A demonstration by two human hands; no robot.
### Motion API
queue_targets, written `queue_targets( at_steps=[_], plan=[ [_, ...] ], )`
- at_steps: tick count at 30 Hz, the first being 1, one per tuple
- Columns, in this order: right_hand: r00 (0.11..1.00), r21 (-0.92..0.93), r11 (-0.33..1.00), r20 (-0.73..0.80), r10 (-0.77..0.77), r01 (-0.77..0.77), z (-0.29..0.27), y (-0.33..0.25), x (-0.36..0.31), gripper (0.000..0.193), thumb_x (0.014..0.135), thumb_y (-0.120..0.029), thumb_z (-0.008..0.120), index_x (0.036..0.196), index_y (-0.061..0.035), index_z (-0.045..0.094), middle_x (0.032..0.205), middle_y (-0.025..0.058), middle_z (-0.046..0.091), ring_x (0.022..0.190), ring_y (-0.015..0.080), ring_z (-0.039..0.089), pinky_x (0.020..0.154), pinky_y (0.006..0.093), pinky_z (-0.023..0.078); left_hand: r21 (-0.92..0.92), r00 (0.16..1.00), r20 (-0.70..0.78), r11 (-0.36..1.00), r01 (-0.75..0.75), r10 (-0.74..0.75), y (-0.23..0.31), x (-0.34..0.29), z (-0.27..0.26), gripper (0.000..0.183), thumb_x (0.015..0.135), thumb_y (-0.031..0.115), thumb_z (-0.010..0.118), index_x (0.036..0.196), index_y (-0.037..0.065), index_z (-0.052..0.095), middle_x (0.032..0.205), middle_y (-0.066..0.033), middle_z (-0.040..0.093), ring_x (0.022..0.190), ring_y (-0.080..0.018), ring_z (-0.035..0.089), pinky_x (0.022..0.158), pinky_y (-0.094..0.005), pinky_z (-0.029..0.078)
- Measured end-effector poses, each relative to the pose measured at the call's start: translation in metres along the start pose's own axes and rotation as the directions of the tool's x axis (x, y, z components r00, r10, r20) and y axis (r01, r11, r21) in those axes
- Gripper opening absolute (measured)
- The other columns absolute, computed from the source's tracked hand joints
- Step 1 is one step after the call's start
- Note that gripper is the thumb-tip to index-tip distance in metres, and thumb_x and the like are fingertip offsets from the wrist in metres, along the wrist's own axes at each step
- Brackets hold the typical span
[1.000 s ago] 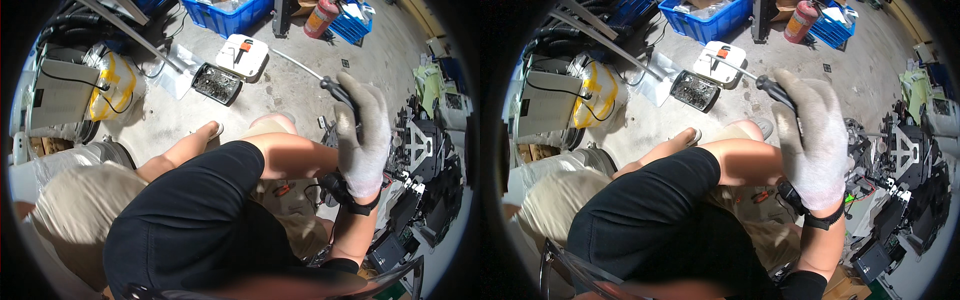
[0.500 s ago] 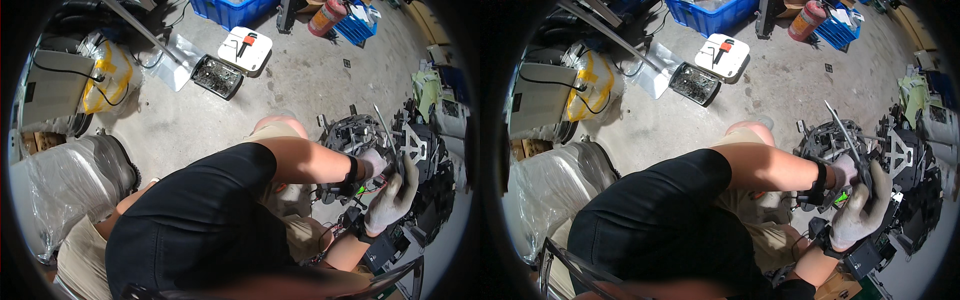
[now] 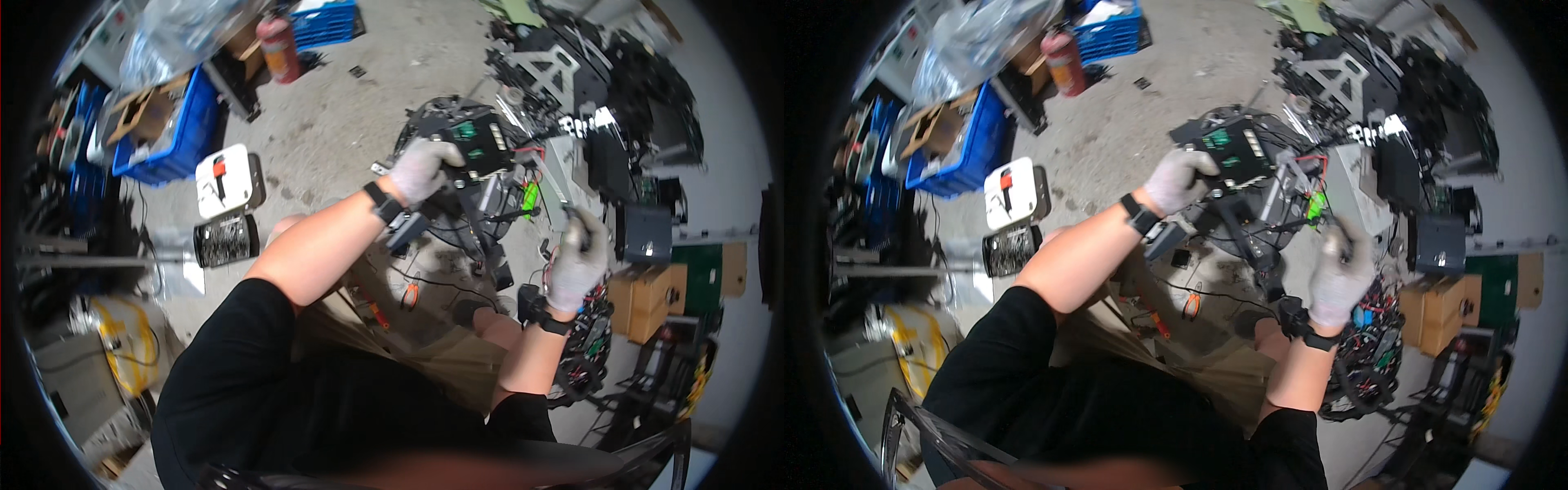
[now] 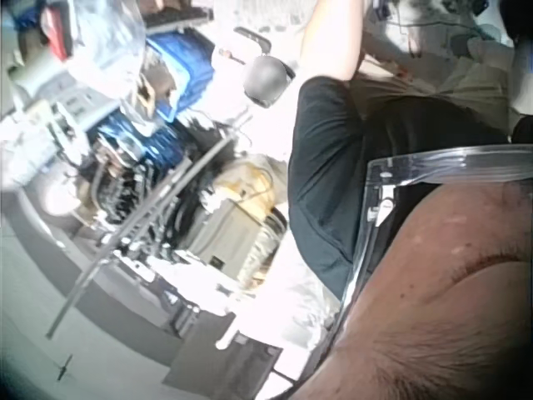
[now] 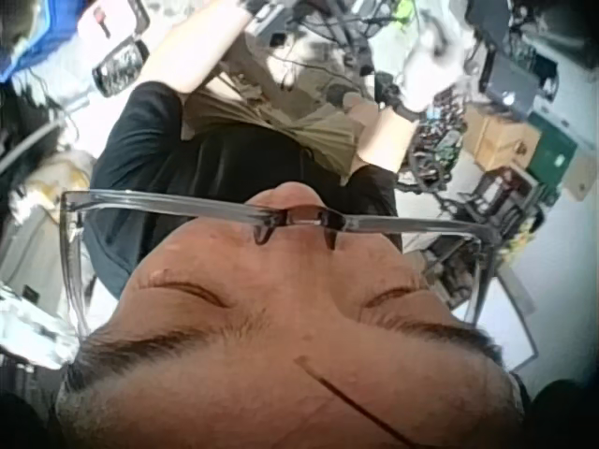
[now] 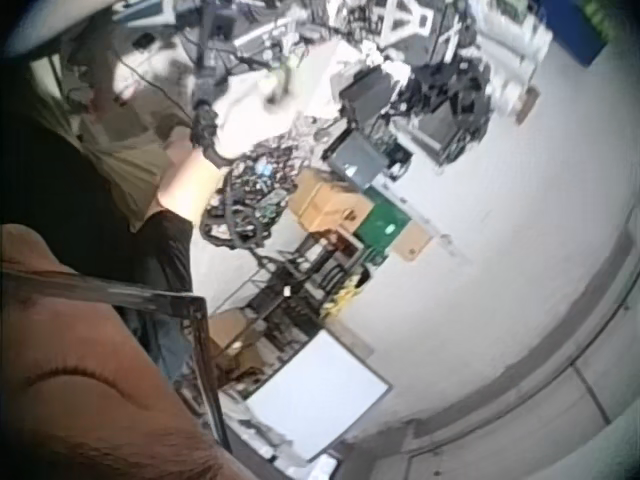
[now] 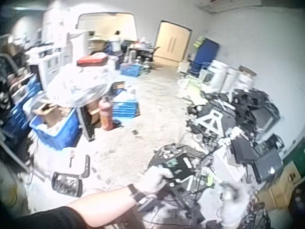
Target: Repairing or assembling a robot chassis by connecting wires and manipulating components with tools.
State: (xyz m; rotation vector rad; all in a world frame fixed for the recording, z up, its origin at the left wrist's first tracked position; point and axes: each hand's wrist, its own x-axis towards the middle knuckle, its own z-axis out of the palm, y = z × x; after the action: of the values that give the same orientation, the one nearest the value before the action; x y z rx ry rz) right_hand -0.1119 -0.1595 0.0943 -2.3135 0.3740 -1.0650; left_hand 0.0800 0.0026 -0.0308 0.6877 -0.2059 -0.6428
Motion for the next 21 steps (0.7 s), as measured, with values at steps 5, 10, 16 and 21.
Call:
queue_targets(
  at_steps=[5,10,16,21],
  plan=[
    [0.987,0.002,0.995,0.131,0.098,-0.099,-0.025,0.013,-0.009,0.021,0.088,-0.01,0.066,0.106,0.0019,0.066,0.092,0.0137,0.069,0.084,0.021,0.066,0.08,0.0309,0.051,-0.294,0.952,0.289,0.936,0.192,-0.104,0.0,-0.003,0.014,0.051,0.07,-0.006,0.044,0.118,-0.009,0.059,0.117,-0.0181,0.066,0.11,-0.0295,0.063,0.104,-0.0397,0.047],
    [0.994,0.0,0.997,0.083,-0.076,0.076,-0.027,0.025,-0.002,0.016,0.082,-0.011,0.067,0.095,-0.0016,0.068,0.083,0.0159,0.069,0.071,0.0288,0.067,0.067,0.0352,0.053,-0.297,0.96,0.183,0.918,0.261,-0.214,-0.007,-0.002,0.015,0.046,0.074,-0.004,0.044,0.118,-0.005,0.058,0.118,-0.0173,0.064,0.114,-0.0295,0.06,0.108,-0.0426,0.043],
    [0.981,-0.088,0.991,0.178,-0.083,0.1,-0.024,0.021,-0.005,0.019,0.08,-0.005,0.068,0.097,0.0005,0.067,0.084,0.0185,0.067,0.075,0.0333,0.067,0.068,0.0369,0.053,-0.221,0.946,0.276,0.947,0.233,-0.169,-0.015,0.007,0.0,0.041,0.078,-0.005,0.047,0.116,-0.002,0.059,0.114,-0.0129,0.066,0.109,-0.0247,0.063,0.103,-0.0385,0.047],
    [0.985,-0.072,0.99,0.127,-0.114,0.123,-0.025,0.029,-0.007,0.013,0.084,-0.017,0.067,0.09,-0.0046,0.066,0.077,0.0149,0.065,0.068,0.0344,0.064,0.061,0.0388,0.051,-0.217,0.922,0.37,0.954,0.209,-0.118,-0.014,0.004,0.01,0.039,0.079,-0.005,0.046,0.116,-0.002,0.059,0.114,-0.0127,0.066,0.109,-0.0236,0.063,0.102,-0.0369,0.048]
  ],
)
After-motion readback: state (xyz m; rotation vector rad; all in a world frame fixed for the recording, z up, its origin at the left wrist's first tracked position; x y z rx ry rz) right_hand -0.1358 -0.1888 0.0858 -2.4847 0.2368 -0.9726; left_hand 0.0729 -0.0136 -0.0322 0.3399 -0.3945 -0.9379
